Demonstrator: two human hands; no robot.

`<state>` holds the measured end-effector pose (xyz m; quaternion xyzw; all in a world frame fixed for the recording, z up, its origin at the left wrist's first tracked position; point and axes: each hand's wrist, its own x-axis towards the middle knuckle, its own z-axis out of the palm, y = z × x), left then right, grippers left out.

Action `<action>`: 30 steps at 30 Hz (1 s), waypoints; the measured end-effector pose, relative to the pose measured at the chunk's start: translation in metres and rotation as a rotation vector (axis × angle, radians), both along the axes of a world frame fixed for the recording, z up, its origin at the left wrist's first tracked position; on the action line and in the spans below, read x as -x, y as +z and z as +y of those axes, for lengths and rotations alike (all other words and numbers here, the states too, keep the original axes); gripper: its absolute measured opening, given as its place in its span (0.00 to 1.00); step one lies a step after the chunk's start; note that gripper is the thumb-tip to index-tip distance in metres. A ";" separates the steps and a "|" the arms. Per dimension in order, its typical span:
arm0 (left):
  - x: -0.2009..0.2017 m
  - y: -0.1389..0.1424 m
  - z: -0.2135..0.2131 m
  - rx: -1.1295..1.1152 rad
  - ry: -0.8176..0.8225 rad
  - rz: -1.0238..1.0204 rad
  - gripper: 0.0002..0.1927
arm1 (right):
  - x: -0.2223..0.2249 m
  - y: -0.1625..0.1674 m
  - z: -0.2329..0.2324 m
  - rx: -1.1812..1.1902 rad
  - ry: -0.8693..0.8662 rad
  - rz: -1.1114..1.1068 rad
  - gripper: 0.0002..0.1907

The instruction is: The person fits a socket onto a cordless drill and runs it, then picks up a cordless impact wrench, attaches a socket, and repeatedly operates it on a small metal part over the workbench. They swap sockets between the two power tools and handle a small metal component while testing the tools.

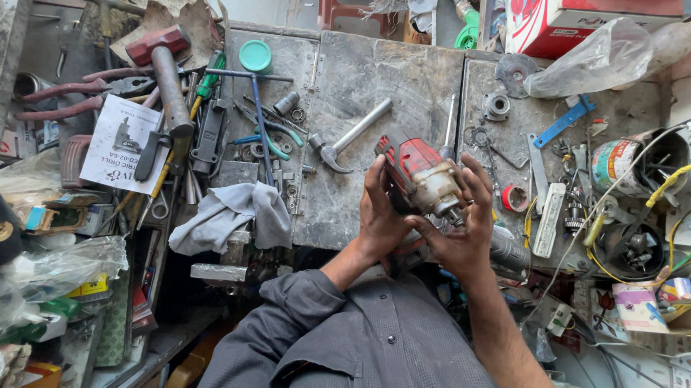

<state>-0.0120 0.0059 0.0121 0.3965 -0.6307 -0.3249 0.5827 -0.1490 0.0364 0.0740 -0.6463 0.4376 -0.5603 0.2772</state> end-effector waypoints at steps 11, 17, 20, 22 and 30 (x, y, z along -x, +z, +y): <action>-0.035 0.027 0.002 -0.396 -0.553 0.512 0.70 | 0.001 0.001 -0.010 0.065 0.043 0.237 0.45; -0.045 0.032 0.006 -0.482 -0.642 0.638 0.74 | -0.003 -0.005 0.000 0.130 0.012 0.306 0.45; -0.042 0.033 0.012 -0.490 -0.577 0.569 0.76 | -0.007 -0.009 0.004 0.186 -0.025 0.332 0.45; -0.041 0.031 0.015 -0.480 -0.547 0.555 0.76 | -0.010 -0.011 0.007 0.210 -0.039 0.305 0.48; -0.035 0.024 0.024 -0.461 -0.519 0.624 0.77 | -0.012 -0.009 0.018 0.203 -0.087 0.376 0.48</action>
